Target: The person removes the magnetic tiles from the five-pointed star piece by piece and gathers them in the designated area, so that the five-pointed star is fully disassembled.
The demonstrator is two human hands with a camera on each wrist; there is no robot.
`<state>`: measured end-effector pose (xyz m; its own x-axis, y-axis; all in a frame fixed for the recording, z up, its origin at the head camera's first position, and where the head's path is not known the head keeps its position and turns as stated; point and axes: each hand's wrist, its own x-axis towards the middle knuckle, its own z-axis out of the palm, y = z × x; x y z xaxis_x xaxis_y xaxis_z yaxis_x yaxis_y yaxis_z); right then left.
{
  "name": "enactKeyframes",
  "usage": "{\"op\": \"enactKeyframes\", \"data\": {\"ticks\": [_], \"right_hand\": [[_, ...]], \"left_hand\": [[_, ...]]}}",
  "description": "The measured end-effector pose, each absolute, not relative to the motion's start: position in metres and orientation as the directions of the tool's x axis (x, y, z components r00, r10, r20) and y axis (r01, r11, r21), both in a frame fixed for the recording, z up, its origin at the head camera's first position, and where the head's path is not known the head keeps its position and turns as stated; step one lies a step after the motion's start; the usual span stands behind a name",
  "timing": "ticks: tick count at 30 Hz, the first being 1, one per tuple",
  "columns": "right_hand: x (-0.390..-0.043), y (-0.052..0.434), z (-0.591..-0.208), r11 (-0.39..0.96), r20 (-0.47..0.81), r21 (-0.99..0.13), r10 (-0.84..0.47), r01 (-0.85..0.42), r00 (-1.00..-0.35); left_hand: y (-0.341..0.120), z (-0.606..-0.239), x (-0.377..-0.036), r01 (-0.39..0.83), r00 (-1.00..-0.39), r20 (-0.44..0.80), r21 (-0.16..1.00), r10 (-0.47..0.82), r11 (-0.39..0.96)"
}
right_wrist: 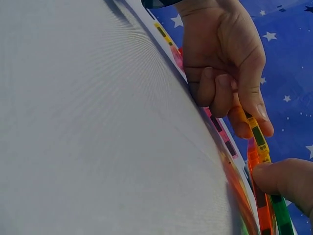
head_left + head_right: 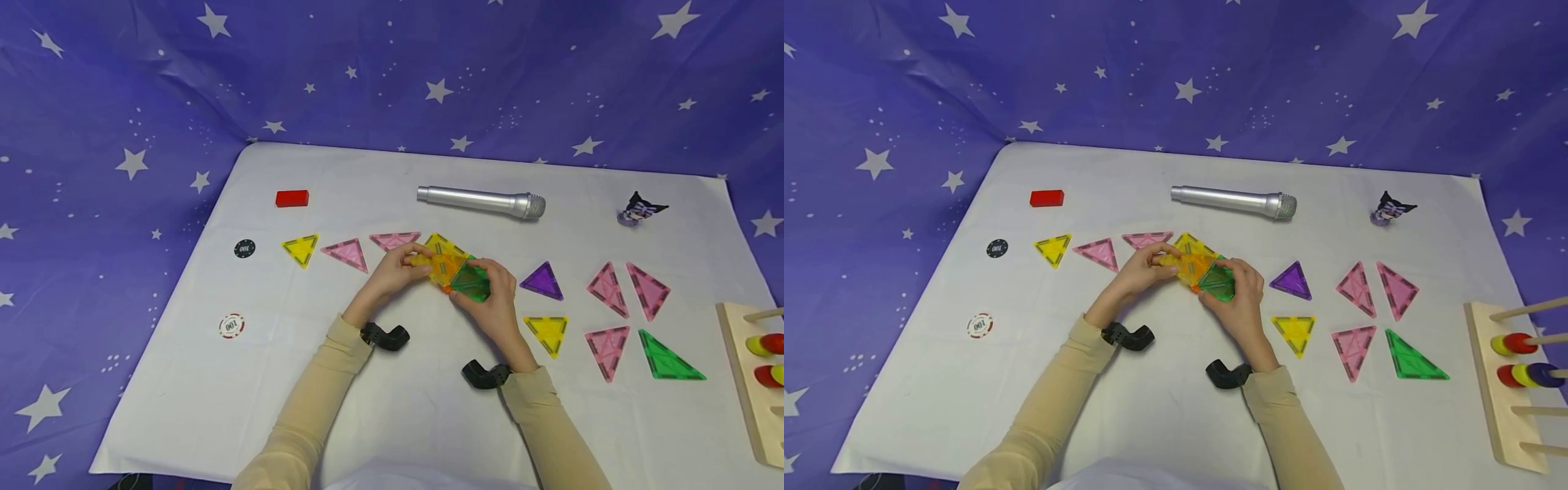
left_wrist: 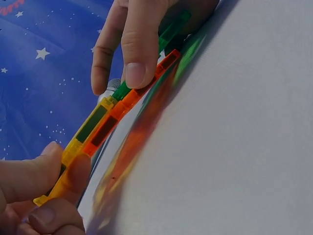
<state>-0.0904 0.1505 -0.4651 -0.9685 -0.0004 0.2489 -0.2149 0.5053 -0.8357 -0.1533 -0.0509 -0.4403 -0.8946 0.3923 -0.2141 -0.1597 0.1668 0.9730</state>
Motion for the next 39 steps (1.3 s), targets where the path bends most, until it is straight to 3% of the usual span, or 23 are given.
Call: {"op": "enactKeyframes", "data": {"ticks": [20, 30, 39], "right_hand": [[-0.090, 0.152, -0.465, 0.339, 0.198, -0.924, 0.037, -0.174, -0.979], [-0.093, 0.151, -0.469, 0.371, 0.271, -0.894, 0.004, -0.250, -0.963], [-0.092, 0.150, -0.467, 0.478, 0.195, -0.859, -0.025, -0.183, -0.980]], "left_hand": [[-0.051, -0.449, -0.152, -0.247, -0.889, -0.227, 0.969, 0.397, 0.000], [-0.052, -0.445, -0.150, -0.284, -0.873, -0.248, 0.959, 0.420, -0.024], [-0.064, -0.440, -0.136, -0.192, -0.887, -0.186, 0.981, 0.422, 0.028]]}}
